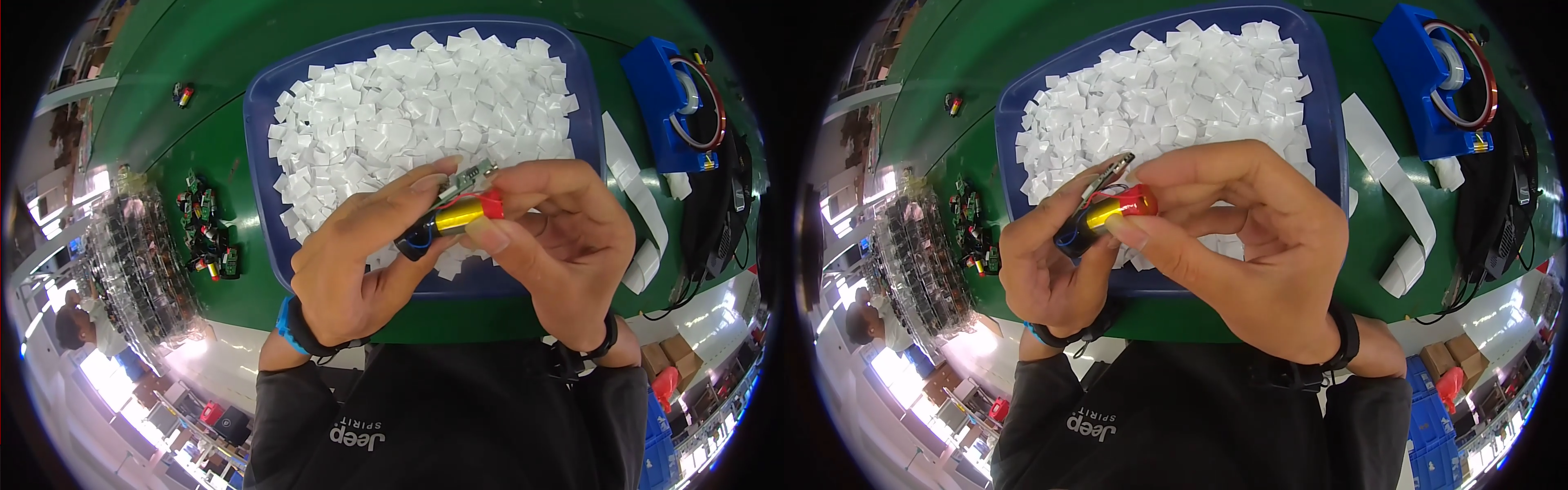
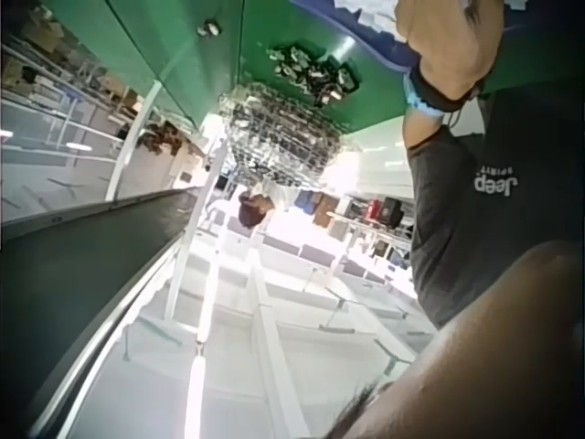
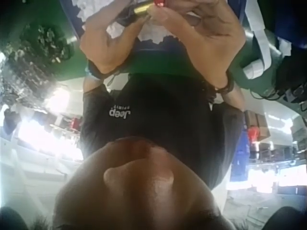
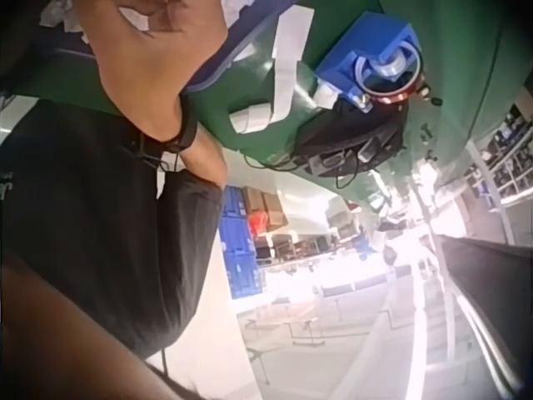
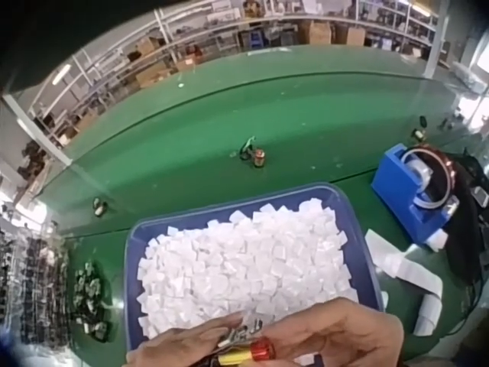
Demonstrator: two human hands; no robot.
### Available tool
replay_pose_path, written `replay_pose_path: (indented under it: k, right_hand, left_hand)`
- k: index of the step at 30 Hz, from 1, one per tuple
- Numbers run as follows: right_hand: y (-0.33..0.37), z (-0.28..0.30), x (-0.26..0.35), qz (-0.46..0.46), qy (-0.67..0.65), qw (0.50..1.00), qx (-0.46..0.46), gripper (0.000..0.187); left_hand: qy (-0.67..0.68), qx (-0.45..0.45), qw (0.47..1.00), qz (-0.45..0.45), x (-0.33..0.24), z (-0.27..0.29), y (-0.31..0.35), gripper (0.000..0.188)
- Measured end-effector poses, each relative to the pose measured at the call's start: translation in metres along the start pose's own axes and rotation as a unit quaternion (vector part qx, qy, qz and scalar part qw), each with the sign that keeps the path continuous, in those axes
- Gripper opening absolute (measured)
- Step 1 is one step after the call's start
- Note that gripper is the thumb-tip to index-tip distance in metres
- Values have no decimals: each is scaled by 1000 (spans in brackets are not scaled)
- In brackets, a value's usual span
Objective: The person picks up a battery and a circuit board, fits them together, and wraps them with tape from a dispenser. After placing the assembled unit on the table, the person repeats the process.
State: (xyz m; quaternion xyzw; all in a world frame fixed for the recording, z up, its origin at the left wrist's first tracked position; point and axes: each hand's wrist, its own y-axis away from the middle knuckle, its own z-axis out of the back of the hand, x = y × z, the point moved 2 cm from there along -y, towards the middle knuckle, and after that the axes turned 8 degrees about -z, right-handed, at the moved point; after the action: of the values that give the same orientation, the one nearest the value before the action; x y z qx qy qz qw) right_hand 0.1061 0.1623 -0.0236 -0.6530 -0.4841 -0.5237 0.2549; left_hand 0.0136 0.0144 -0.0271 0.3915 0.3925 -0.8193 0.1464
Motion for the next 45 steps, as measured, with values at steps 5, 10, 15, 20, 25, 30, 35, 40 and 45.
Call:
replay_pose_path:
  k: [5,10,15,20,25,30,35,40,45]
  right_hand:
    - [0,4,-1,-4,-6,1000,9,22]
    - [-2,7,-4,-23,-36,999,13,15]
    - [-4,5,-7,-41,-53,998,8,17]
    - [-4,5,-8,-121,-109,987,-4,13]
    - [-5,6,-8,-195,-149,969,4,12]
    - [-7,9,-11,-221,-165,961,3,14]
    - [-10,9,-7,-212,-118,970,14,22]
    - [-10,3,13,-4,105,994,5,43]
    - [-12,7,14,214,270,937,56,50]
  left_hand:
    - [3,50,998,47,-5,7,-4,46]
    - [-89,177,976,89,-8,11,-9,56]
    - [-122,123,983,-65,3,10,-4,54]
    - [-173,103,966,-160,1,8,-8,47]
    - [-210,103,956,-177,0,6,-7,45]
    - [-219,110,950,-194,3,6,-10,40]
    - [-82,66,994,-35,-7,4,-14,29]
    - [341,0,883,323,0,20,-17,27]
    - [416,109,808,402,0,24,-17,29]
